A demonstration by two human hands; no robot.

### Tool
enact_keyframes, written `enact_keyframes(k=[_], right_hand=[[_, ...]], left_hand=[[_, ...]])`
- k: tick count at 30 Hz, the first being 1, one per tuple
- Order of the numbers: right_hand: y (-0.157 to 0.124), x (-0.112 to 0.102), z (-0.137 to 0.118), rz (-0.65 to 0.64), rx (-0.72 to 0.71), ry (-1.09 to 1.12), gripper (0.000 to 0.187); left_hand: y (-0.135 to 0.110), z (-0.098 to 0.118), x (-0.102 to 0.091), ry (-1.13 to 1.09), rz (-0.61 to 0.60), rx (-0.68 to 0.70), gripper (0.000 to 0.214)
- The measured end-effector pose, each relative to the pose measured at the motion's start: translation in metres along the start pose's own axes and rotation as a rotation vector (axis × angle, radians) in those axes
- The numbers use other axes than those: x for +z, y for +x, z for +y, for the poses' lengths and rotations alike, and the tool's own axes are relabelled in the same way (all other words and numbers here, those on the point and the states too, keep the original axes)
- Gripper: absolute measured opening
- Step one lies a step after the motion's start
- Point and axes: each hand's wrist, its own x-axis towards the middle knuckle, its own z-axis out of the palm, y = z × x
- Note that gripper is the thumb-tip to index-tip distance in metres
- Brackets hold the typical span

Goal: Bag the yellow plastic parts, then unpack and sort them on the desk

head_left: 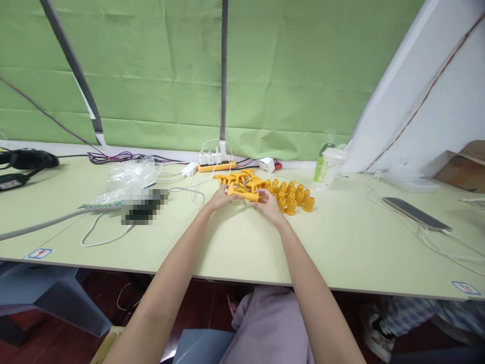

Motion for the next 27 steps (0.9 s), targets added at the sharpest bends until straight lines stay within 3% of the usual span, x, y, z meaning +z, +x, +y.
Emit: enact_keyframes(k=[12, 19, 27], right_hand=[[-0.003, 0.000, -0.003, 0.002, -0.009, -0.023, 0.039], [0.000, -0.004, -0.001, 0.004, 0.016, 0.018, 0.044], [-0.001, -0.004, -0.008, -0.008, 0.109, 0.055, 0.049]], left_hand=[[0.000, -0.002, 0.002, 0.068, 0.093, 0.021, 0.072], [-0.006, 0.009, -0.008, -0.167, -0.093, 0.129, 0.039], [-0.009, 0.010, -0.012, -0.241, -0.100, 0.187, 0.036]])
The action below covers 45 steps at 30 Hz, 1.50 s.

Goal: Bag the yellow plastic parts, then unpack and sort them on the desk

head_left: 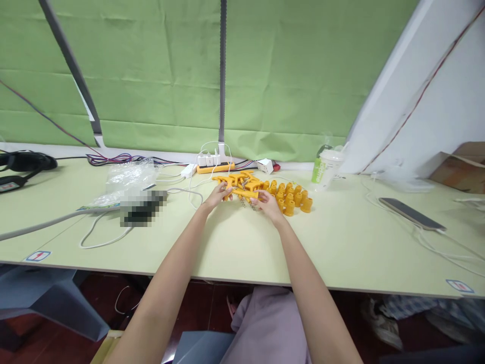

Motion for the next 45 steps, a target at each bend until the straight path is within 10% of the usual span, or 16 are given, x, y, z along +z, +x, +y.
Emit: enact_keyframes(k=[7, 12, 15, 20, 24, 29, 34, 40, 45], right_hand=[[0.001, 0.000, 0.004, 0.026, -0.074, -0.089, 0.047], [-0.016, 0.010, -0.014, 0.240, -0.482, -0.603, 0.050], [-0.031, 0.026, -0.026, 0.148, -0.675, -0.886, 0.038], [-0.041, 0.036, -0.029, 0.193, -0.602, -1.026, 0.027], [-0.042, -0.005, -0.027, 0.342, -0.571, -0.973, 0.019], [-0.045, -0.124, -0.012, 0.598, -0.389, -1.039, 0.009], [-0.041, -0.212, 0.008, 0.701, -0.154, -1.169, 0.007], [-0.028, -0.219, 0.020, 0.601, 0.311, -1.151, 0.013], [-0.029, -0.206, 0.012, 0.676, 0.146, -1.158, 0.014]], left_hand=[[0.002, 0.001, -0.002, 0.009, 0.016, 0.011, 0.038], [0.001, 0.005, 0.003, 0.032, 0.019, 0.046, 0.041], [-0.001, 0.008, 0.012, 0.017, -0.086, 0.075, 0.040], [-0.004, 0.011, 0.025, -0.044, -0.195, 0.099, 0.041], [0.000, -0.003, 0.024, -0.040, -0.107, 0.054, 0.047], [0.013, -0.038, -0.001, 0.267, 0.385, -0.006, 0.019], [0.021, -0.060, -0.014, 0.397, 0.507, -0.046, 0.016], [0.025, -0.067, -0.008, 0.514, 0.372, 0.036, 0.017], [0.019, -0.054, -0.005, 0.510, 0.385, 0.013, 0.017]])
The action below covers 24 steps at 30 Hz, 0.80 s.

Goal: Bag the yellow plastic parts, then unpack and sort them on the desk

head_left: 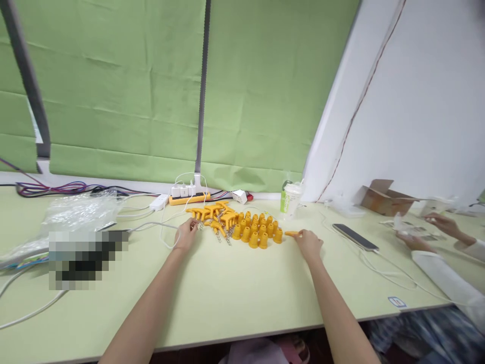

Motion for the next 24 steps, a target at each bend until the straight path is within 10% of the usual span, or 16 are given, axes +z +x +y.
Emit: enact_keyframes(k=[3, 6, 16, 24], right_hand=[[-0.013, -0.011, -0.023, 0.198, -0.183, 0.095, 0.025], [-0.036, -0.013, -0.059, 0.037, -0.376, 0.244, 0.029], [-0.061, 0.031, -0.081, -0.043, -0.295, 0.514, 0.026], [-0.091, 0.005, -0.109, 0.122, -0.234, 1.011, 0.027]], left_hand=[[-0.004, 0.009, -0.004, 0.024, -0.031, -0.004, 0.018], [-0.006, 0.012, -0.006, 0.050, -0.052, -0.007, 0.018], [-0.008, 0.013, -0.006, 0.097, -0.101, 0.054, 0.019], [-0.010, 0.019, -0.008, 0.147, -0.137, 0.017, 0.023]])
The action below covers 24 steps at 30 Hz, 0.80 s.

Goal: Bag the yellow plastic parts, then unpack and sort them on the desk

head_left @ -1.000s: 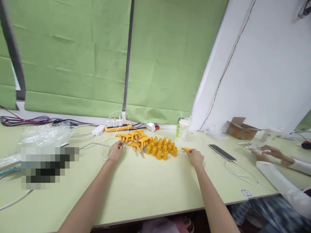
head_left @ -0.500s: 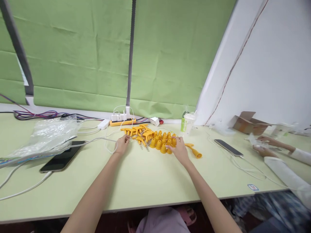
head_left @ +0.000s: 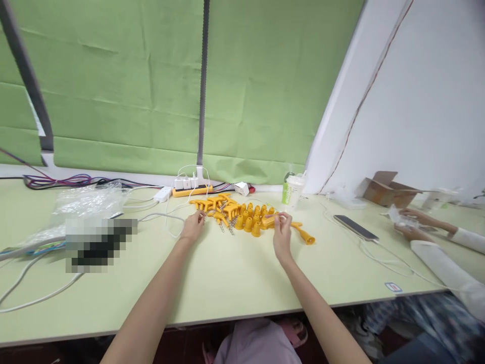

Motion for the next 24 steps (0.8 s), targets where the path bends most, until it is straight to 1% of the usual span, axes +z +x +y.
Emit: enact_keyframes(k=[1, 2, 3, 5, 6, 7, 8, 10, 11, 13, 15, 17, 18, 20, 21, 22, 24], right_hand=[[-0.006, 0.008, -0.008, -0.072, -0.014, 0.001, 0.027], [-0.013, 0.018, -0.015, -0.173, -0.020, -0.034, 0.026], [-0.020, 0.028, -0.021, -0.304, -0.023, -0.107, 0.026], [-0.031, 0.050, -0.029, -0.554, -0.083, -0.345, 0.023], [-0.034, 0.061, -0.031, -0.639, -0.121, -0.493, 0.022], [-0.035, 0.071, -0.032, -0.690, -0.147, -0.648, 0.022], [-0.034, 0.080, -0.032, -0.707, -0.154, -0.795, 0.022], [-0.029, 0.096, -0.030, -0.690, -0.118, -1.019, 0.023], [-0.026, 0.102, -0.029, -0.680, -0.095, -1.083, 0.023], [-0.020, 0.108, -0.027, -0.670, -0.082, -1.127, 0.025], [-0.017, 0.108, -0.027, -0.674, -0.094, -1.108, 0.025], [-0.016, 0.105, -0.029, -0.673, -0.118, -1.066, 0.024], [-0.015, 0.102, -0.031, -0.670, -0.134, -1.038, 0.022], [-0.014, 0.095, -0.035, -0.664, -0.177, -0.957, 0.021], [-0.013, 0.092, -0.037, -0.660, -0.196, -0.907, 0.020], [-0.012, 0.089, -0.039, -0.651, -0.211, -0.852, 0.019], [-0.010, 0.083, -0.042, -0.620, -0.221, -0.750, 0.017]], left_hand=[[0.000, 0.000, 0.000, 0.004, 0.001, 0.004, 0.024], [-0.001, 0.001, 0.000, 0.010, 0.003, 0.009, 0.025], [-0.001, 0.001, 0.000, 0.015, 0.003, 0.015, 0.026], [-0.002, 0.002, -0.001, 0.022, 0.001, 0.023, 0.026], [-0.002, 0.002, -0.001, 0.026, -0.001, 0.023, 0.026], [-0.002, 0.002, -0.001, 0.030, -0.002, 0.023, 0.026], [-0.002, 0.002, 0.000, 0.035, -0.003, 0.025, 0.026], [-0.002, 0.002, 0.001, 0.045, -0.007, 0.029, 0.026], [-0.001, 0.002, 0.001, 0.048, -0.008, 0.033, 0.025], [-0.001, 0.002, 0.002, 0.046, -0.012, 0.047, 0.025], [0.000, 0.001, 0.002, 0.029, -0.009, 0.053, 0.025], [0.001, 0.002, 0.002, -0.010, 0.029, 0.082, 0.027], [0.001, 0.002, 0.001, -0.035, 0.051, 0.118, 0.030], [0.002, 0.004, 0.000, -0.099, 0.067, 0.233, 0.045], [0.003, 0.005, 0.000, -0.137, 0.053, 0.295, 0.051], [0.003, 0.006, 0.001, -0.181, 0.024, 0.342, 0.052], [0.003, 0.008, 0.001, -0.276, -0.040, 0.361, 0.042]])
